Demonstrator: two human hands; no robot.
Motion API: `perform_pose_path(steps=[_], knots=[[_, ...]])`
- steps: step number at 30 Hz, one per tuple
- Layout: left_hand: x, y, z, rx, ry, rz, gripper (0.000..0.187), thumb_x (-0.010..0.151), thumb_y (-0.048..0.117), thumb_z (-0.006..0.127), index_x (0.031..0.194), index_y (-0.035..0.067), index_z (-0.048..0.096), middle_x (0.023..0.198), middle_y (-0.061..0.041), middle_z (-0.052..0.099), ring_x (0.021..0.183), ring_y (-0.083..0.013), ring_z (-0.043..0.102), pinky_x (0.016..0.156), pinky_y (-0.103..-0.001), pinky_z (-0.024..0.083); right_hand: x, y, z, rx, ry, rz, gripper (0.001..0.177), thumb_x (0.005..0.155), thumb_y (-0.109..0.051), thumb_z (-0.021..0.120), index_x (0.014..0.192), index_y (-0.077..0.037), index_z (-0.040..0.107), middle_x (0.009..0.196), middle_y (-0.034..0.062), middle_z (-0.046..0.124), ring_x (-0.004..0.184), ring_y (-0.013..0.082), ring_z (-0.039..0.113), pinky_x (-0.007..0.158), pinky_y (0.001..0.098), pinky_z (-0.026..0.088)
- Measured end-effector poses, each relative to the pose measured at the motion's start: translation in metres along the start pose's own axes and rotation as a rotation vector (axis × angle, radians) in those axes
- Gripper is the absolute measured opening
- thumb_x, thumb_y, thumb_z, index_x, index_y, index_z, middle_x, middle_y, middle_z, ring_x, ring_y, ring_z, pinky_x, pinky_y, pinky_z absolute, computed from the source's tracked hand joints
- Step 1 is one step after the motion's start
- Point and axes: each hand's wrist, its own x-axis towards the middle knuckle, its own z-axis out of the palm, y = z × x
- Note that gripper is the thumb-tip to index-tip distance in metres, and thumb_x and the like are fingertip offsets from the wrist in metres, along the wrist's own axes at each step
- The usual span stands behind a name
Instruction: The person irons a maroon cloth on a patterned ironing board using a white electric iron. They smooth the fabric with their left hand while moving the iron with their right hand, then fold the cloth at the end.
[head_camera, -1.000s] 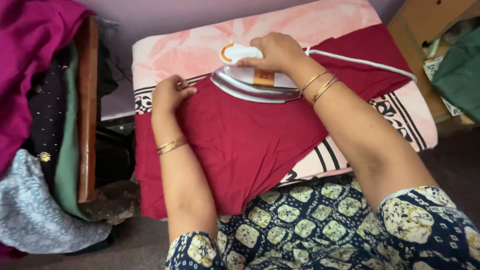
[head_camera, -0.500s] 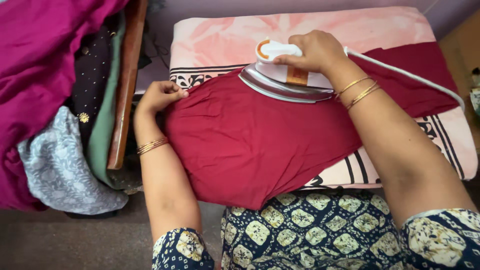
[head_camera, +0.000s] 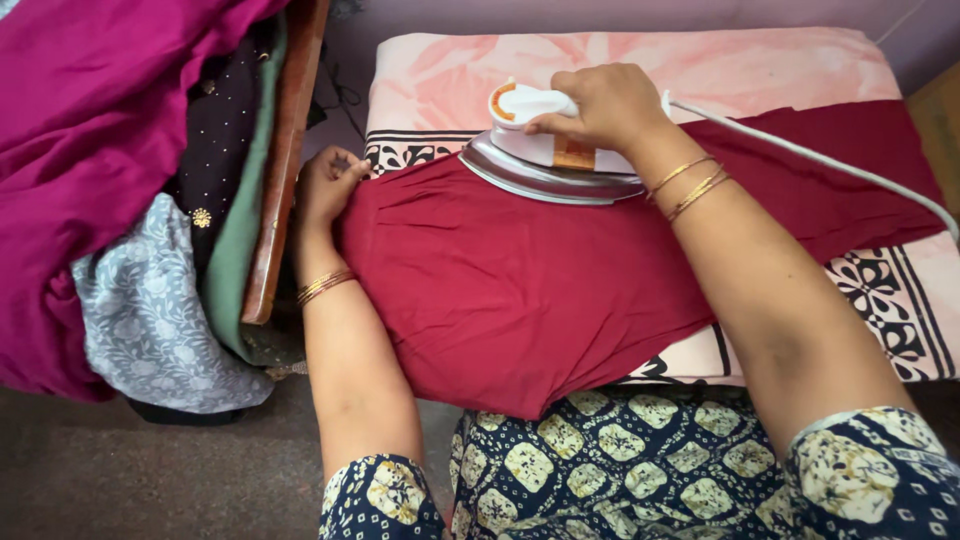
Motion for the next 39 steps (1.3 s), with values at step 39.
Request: perform_pose_path(steps=[39], knots=[[-0.001,-0.033,0.017,-0.134,0.051,0.035,0.016,0.098,0.02,0.074,0.107,0.007,0.075,0.084,0.004,0.07,0.073,-0.0033,0.06,0.064,-0.021,0.046,0.033,-0.044,0.012,0.077,-0.158,0.422,0.084,0.077,-0.09,0.069,0.059,-0.007,0.063,0.055,0.01,0.058,0.056,0.0313,0.061,0.055,0.0449,0.047]])
